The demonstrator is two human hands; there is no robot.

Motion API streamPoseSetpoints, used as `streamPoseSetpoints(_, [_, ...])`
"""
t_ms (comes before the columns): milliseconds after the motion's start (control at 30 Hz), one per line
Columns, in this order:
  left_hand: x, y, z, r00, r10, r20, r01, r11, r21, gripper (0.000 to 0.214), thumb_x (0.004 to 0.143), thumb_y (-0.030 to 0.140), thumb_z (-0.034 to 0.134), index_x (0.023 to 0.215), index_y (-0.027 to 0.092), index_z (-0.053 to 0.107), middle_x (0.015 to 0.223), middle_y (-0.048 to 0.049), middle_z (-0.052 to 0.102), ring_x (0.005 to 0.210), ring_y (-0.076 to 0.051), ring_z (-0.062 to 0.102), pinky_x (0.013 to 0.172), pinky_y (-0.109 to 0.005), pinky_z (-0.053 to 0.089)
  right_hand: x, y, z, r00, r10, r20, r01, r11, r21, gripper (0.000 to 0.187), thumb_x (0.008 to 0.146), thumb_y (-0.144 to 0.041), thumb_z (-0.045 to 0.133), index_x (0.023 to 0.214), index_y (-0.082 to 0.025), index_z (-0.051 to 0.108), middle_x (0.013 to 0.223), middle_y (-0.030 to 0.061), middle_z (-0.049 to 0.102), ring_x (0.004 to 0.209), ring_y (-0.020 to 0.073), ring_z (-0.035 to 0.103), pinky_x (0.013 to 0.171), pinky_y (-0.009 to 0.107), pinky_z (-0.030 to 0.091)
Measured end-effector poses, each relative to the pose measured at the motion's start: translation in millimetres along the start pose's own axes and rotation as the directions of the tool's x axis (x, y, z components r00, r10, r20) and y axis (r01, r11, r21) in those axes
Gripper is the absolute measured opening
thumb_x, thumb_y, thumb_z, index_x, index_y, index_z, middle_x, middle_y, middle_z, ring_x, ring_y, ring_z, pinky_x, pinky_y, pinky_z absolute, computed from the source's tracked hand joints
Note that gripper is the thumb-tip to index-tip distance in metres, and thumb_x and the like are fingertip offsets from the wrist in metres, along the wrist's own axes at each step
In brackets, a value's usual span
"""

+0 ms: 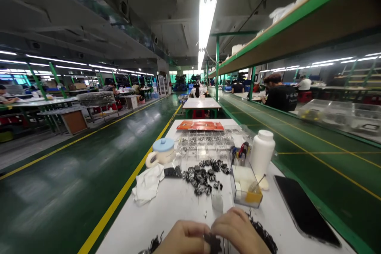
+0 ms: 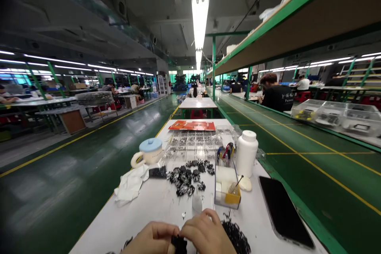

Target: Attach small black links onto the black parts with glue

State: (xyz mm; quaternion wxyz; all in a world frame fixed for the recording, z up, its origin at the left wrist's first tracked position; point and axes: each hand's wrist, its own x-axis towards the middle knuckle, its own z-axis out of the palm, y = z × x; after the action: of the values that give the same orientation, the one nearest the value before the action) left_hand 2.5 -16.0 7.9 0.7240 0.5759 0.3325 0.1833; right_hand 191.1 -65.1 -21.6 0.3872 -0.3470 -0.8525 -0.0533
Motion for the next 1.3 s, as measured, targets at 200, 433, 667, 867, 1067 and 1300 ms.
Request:
streamPoseSetpoints(200, [1,-8,4.9,0.994,-0.089,-0.064,0.080,0.989,-0.125,0.014,0.059,0.015,0.065,0.073,0.012,0.068,0.054,0.0041,0.048,0.053,-0.008,0.032,0.053,-0.025,0.021,-2,-14,-9,0.989,0.147,-0.025,-0.145,0.987,0.062,0.018,0.086,-0.020,0.052,0.104,-0.018,0.052,0.089,0.0060,0.064,0.082,0.0181,0.059,0.081,0.037,0.040])
streamPoseSetpoints(433, [4,-6,2.1,0.990,-0.134,-0.036,0.127,0.979,-0.159,0.013,0.063,0.014,0.067,0.076,0.013,0.070,0.057,0.0037,0.052,0.057,-0.009,0.037,0.058,-0.025,0.028,-9,-11,-7,0.971,0.231,0.054,-0.235,0.968,0.089,0.020,0.086,-0.023,0.058,0.105,-0.018,0.053,0.091,0.0036,0.065,0.083,0.0164,0.057,0.081,0.038,0.037])
streamPoseSetpoints(667, [5,-9,1.6,0.992,-0.127,-0.026,0.122,0.981,-0.149,0.014,0.065,0.013,0.067,0.078,0.014,0.071,0.061,0.0036,0.054,0.057,-0.007,0.038,0.057,-0.025,0.028,-9,-11,-8,0.970,0.231,0.070,-0.234,0.971,0.050,0.022,0.086,-0.025,0.057,0.106,-0.019,0.052,0.091,0.0036,0.064,0.083,0.0172,0.057,0.079,0.038,0.038])
streamPoseSetpoints(867, [6,-13,0.7,0.990,-0.144,-0.011,0.139,0.972,-0.188,0.016,0.066,0.014,0.067,0.081,0.014,0.072,0.068,0.0021,0.058,0.058,-0.007,0.040,0.057,-0.023,0.030,-11,-10,-6,0.966,0.246,0.085,-0.250,0.967,0.043,0.020,0.087,-0.027,0.056,0.104,-0.018,0.052,0.088,0.0033,0.063,0.081,0.0170,0.058,0.079,0.038,0.039])
streamPoseSetpoints(1067, [6,-11,0.8,0.984,-0.172,0.052,0.179,0.959,-0.218,0.017,0.069,0.018,0.071,0.086,0.014,0.072,0.071,0.0022,0.058,0.057,-0.005,0.040,0.057,-0.021,0.032,-9,-11,-10,0.963,0.260,0.065,-0.264,0.963,0.060,0.019,0.085,-0.027,0.057,0.100,-0.017,0.053,0.085,0.0032,0.064,0.080,0.0178,0.057,0.079,0.038,0.038])
streamPoseSetpoints(1300, [7,-11,-2.1,0.978,-0.168,0.121,0.194,0.948,-0.254,0.020,0.071,0.025,0.073,0.088,0.014,0.070,0.070,0.0016,0.058,0.058,-0.006,0.044,0.059,-0.020,0.037,-9,-9,-11,0.963,0.266,0.052,-0.271,0.951,0.147,0.021,0.081,-0.023,0.063,0.099,-0.016,0.054,0.084,0.0038,0.063,0.079,0.0171,0.056,0.078,0.036,0.038])
